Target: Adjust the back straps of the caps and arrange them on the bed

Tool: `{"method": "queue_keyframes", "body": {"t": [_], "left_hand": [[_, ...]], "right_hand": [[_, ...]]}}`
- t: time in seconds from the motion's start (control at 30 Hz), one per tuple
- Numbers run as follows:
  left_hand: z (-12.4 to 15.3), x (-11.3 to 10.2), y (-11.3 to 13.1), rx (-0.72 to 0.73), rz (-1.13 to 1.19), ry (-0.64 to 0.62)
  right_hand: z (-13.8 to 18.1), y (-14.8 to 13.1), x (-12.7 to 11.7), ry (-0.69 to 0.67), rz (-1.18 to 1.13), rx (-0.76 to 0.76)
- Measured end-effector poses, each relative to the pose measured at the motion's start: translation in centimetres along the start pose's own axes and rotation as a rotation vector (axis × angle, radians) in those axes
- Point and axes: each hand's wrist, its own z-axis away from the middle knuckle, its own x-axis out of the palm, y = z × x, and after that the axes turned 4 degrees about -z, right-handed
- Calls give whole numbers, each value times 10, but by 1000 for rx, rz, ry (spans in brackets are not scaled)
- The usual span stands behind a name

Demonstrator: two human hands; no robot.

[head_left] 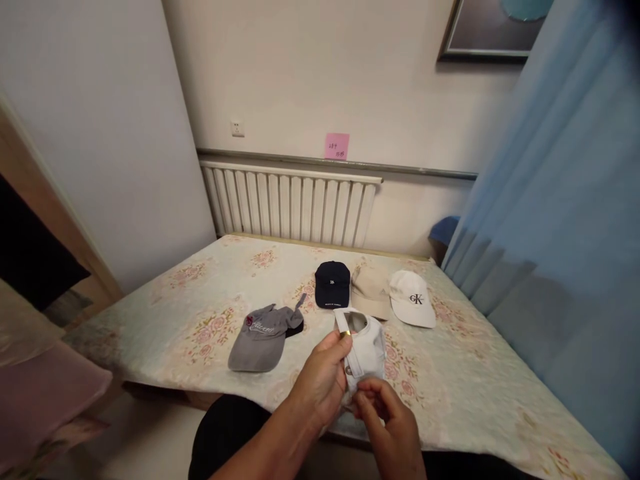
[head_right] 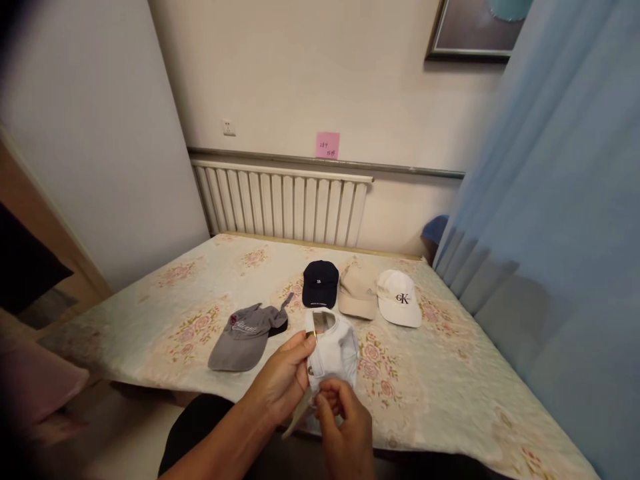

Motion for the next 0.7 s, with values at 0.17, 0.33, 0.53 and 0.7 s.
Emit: {"method": "queue_keyframes", "body": {"t": [0.17,0.33,0.53,0.7], "left_hand": [[-2,9,3,78,63,30],[-7,9,3,96,115,68],[-11,7,0,99,228,121],[-9,0,-2,70,230,58]], "right_hand": [[-4,8,10,153,73,-45],[12,5,13,-110,11,-63],[10,11,34,-157,-275,65],[-17,7,26,-11,-530,175]]}}
